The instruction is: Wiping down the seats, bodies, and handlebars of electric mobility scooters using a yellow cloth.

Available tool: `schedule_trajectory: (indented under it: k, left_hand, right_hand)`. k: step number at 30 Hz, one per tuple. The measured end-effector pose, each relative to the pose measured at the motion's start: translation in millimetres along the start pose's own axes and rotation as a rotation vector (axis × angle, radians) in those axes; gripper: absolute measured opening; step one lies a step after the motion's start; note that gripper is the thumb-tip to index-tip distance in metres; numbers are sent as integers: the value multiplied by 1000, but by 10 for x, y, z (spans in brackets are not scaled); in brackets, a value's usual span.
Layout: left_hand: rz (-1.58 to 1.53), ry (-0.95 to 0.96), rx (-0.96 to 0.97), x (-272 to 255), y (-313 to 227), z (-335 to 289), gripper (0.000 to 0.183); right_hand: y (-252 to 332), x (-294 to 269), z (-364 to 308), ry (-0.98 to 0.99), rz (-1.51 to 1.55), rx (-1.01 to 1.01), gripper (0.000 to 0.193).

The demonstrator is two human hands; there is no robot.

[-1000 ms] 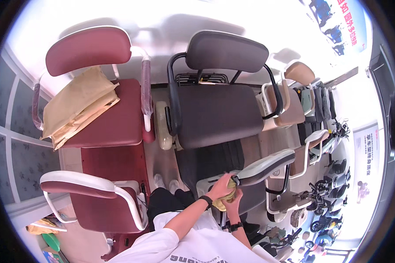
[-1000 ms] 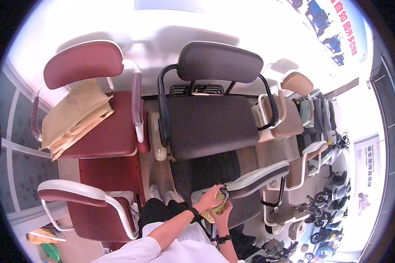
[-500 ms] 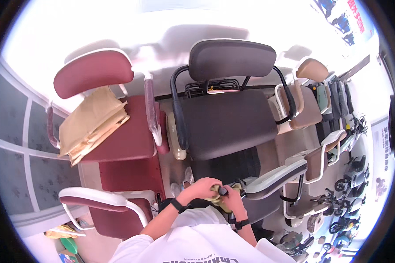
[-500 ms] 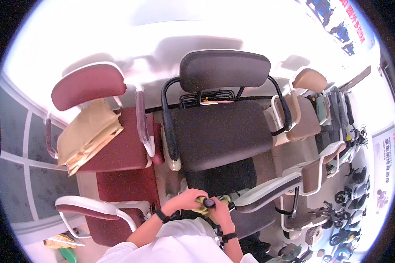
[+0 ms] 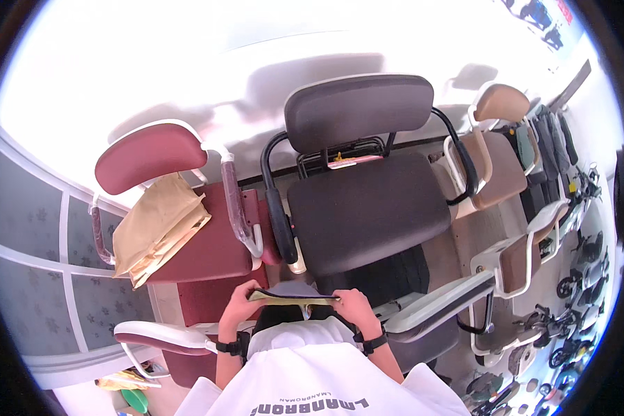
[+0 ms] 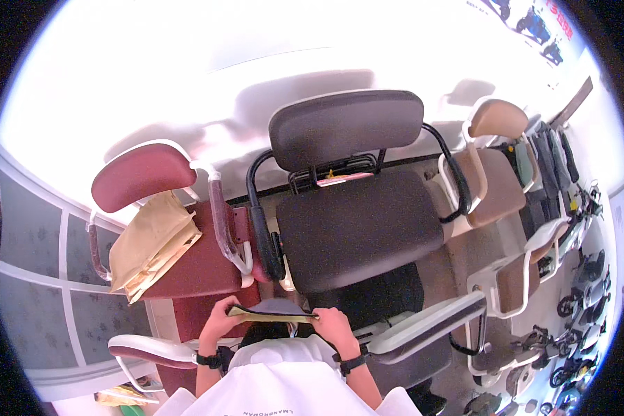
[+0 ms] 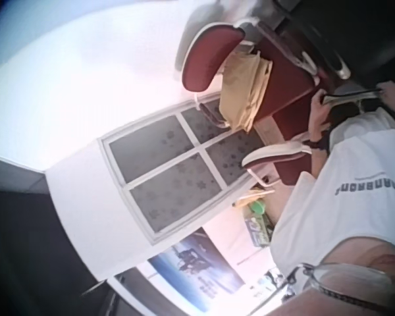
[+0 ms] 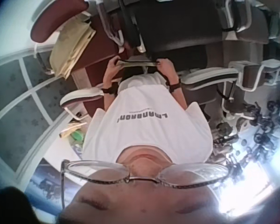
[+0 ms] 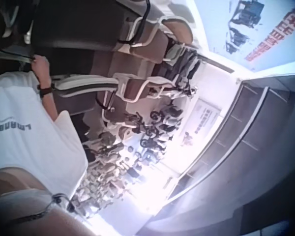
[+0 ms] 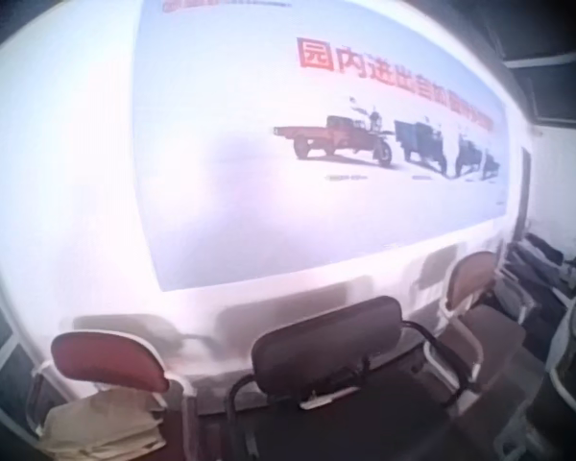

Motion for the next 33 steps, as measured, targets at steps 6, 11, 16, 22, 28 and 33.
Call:
schedule_trajectory:
  k: [6, 11, 16, 22, 28, 33]
  left_hand:
    - [-55, -633, 258, -247, -533, 902, 24]
    - [170, -1084, 373, -115, -779, 1852, 57]
    - [322, -599, -21, 762, -34, 2368, 102]
    - [256, -517, -39, 493, -8, 2471, 94]
    - [294, -493, 98, 81, -111, 3240, 95]
    - [438, -491, 157, -262, -351, 3966, 96]
  right_hand:
    - [594, -418, 626, -652, 541, -77, 30]
    - [742, 79, 1639, -461, 623, -192, 81]
    - [268, 1152, 2169, -85, 367, -334, 89]
    - [574, 1185, 2246, -92, 1056, 7, 77]
    - [794, 830, 2961, -172, 391, -53, 72]
    - [934, 660, 3651, -231, 284, -28, 60]
Point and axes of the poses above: each hand's wrist, its own z-axis towards the middle knuckle, its own x-axis out of the palm, y = z × x, the point moved 3 cm from there along z, towards the middle knuckle, and after that the axes turned 2 degrees about -x, right-handed, at the moved point
